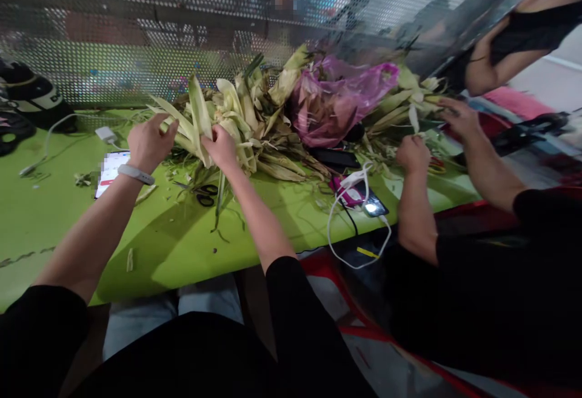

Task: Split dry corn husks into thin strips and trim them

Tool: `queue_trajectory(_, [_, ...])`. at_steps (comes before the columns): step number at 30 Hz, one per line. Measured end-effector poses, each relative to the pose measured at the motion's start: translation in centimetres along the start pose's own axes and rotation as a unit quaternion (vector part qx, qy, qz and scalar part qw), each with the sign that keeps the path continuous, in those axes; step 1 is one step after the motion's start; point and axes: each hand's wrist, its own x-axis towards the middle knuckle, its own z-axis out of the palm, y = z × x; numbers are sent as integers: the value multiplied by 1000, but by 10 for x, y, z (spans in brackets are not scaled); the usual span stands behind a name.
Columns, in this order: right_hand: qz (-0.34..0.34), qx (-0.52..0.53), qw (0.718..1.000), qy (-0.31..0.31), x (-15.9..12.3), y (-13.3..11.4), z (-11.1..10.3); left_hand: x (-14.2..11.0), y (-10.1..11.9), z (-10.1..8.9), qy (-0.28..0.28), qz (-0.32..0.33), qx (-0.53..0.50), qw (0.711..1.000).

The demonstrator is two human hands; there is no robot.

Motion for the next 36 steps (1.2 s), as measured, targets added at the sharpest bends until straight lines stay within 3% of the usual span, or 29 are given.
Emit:
queue_trajectory(3, [19,38,999,-13,-17,-31,8,-15,0,-11,-67,-49,-194,978])
queue_trajectory(7, [32,109,993,-45,-41,-63,23,-37,-17,-17,-115,-83,-429,892])
queue_trajectory(9, [60,166,983,-54,-50,-67,31,-49,-31,-20,-109,-99,-485,862])
queue_trajectory(11, [95,226,967,-64,-56,-65,39,-58,-45,-25,-105,-114,-502,851])
queue_trajectory(15, [137,251,953,-98,-69,-58,48,-74,-67,-31,-121,-95,-485,861])
queue_trajectory(19, [86,199,971,-102,-83,-56,49,-87,-77,-30,-146,-78,-454,875])
queue_trajectory(23, [78,176,972,-134,-85,-49,42,-93,-82,-30,-162,-74,-434,883])
queue_trajectory(26, [76,136,982,-106,-82,-47,33,-93,-84,-32,-160,-83,-404,897])
queue_trajectory(29, [96,165,978,-89,-82,-50,28,-92,-85,-32,-153,-107,-387,903])
queue_trajectory(36, [154,220,953,-138,-92,-54,45,-103,-79,-23,-148,-89,-391,904])
